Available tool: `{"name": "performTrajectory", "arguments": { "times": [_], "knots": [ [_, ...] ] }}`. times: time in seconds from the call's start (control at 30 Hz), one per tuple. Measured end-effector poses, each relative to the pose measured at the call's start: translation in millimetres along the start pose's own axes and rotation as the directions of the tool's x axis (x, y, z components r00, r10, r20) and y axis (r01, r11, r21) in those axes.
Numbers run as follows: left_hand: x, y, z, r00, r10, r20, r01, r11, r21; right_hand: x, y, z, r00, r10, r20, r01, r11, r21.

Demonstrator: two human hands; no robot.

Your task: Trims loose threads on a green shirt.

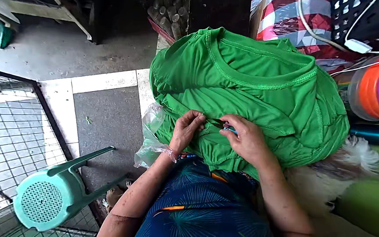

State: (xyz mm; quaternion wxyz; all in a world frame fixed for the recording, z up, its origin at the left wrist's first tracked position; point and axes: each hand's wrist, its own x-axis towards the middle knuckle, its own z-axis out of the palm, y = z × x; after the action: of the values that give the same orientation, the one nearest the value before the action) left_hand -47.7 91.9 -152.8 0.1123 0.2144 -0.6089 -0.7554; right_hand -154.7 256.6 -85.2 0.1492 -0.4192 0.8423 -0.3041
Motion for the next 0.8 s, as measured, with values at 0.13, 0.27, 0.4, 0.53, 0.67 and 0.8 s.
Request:
{"name": "performTrajectory", "arguments": {
  "times": [0.13, 0.27, 0.4, 0.53, 0.67, 0.8],
  "knots": [
    [-4, -5, -1, 0.996, 0.086, 0.005, -0.086, 0.996, 0.016, 9, -13, -4, 0.992, 0.047, 0.113, -0.026, 0.984, -0.178],
    [-6, -6, -2, 0.989, 0.15, 0.013, -0.15, 0.988, 0.047, 12, -19, -9, 0.977, 0.101, 0.187, -0.06, 0.975, -0.214],
    [-7, -8, -1, 0.98, 0.197, 0.024, -0.198, 0.978, 0.072, 14, -19, -7, 0.978, 0.098, 0.186, -0.056, 0.974, -0.221],
    [-8, -8, -1, 0.975, 0.222, 0.029, -0.223, 0.969, 0.107, 17, -18, -1, 0.981, 0.045, 0.189, 0.003, 0.97, -0.245],
    [-9, -8, -2, 0.962, 0.27, 0.038, -0.27, 0.922, 0.278, 16, -12, 2, 0.989, -0.011, 0.149, 0.043, 0.976, -0.211],
    [-11, -9, 5, 0.921, 0.386, 0.059, -0.365, 0.797, 0.481, 15, -7, -3, 0.998, 0.055, 0.035, -0.052, 0.995, -0.082]
  ]
}}
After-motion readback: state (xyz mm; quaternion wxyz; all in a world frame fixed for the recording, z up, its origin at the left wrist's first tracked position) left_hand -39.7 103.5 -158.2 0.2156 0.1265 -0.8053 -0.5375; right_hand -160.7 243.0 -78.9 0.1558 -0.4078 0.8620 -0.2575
